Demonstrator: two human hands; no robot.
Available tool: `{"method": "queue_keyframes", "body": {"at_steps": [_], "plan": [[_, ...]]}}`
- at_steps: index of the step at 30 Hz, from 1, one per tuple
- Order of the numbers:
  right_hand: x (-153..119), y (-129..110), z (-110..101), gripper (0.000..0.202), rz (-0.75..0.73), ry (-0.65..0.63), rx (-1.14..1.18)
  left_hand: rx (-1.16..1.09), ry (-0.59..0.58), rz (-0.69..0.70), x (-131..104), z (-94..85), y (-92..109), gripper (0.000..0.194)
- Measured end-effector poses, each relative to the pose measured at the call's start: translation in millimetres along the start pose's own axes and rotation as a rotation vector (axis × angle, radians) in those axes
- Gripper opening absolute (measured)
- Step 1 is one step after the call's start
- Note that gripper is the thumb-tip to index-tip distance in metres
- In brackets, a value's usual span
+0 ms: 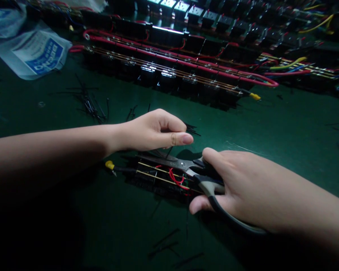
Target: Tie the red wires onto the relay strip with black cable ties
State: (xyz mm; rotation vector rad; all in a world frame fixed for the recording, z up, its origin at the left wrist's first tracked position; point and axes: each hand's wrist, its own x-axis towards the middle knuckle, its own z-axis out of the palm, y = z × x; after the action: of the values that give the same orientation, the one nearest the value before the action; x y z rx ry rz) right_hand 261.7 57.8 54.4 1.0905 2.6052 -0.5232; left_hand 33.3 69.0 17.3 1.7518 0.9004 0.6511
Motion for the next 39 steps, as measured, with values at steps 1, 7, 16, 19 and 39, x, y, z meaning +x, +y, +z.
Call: {"method": "queue_keyframes", "body": {"at_steps": [1, 7, 16, 19, 39], "plan": [[1, 0, -1, 0.054, -0.004, -0.014, 0.006, -0.012, -0.009, -0.003, 0, -0.3, 0, 0.044], [6, 1, -11, 0.055, 0.001, -0.148, 0.027, -0.049, -0.054, -0.018, 2, -2.2, 0, 0.04], [7, 2, -10, 0.046, 0.023, -0.169, 0.026, -0.058, -0.079, -0.052, 2, -4.0, 1, 0.039], [7, 2, -10, 0.05, 0.026, -0.166, 0.016, -0.058, -0.077, -0.06, 3, -4.5, 1, 0.04], [12, 3, -13, 0.065, 0.002, -0.186, 0.001, -0.255, 0.041, 0.022, 7, -2.3, -6, 0.033]]}}
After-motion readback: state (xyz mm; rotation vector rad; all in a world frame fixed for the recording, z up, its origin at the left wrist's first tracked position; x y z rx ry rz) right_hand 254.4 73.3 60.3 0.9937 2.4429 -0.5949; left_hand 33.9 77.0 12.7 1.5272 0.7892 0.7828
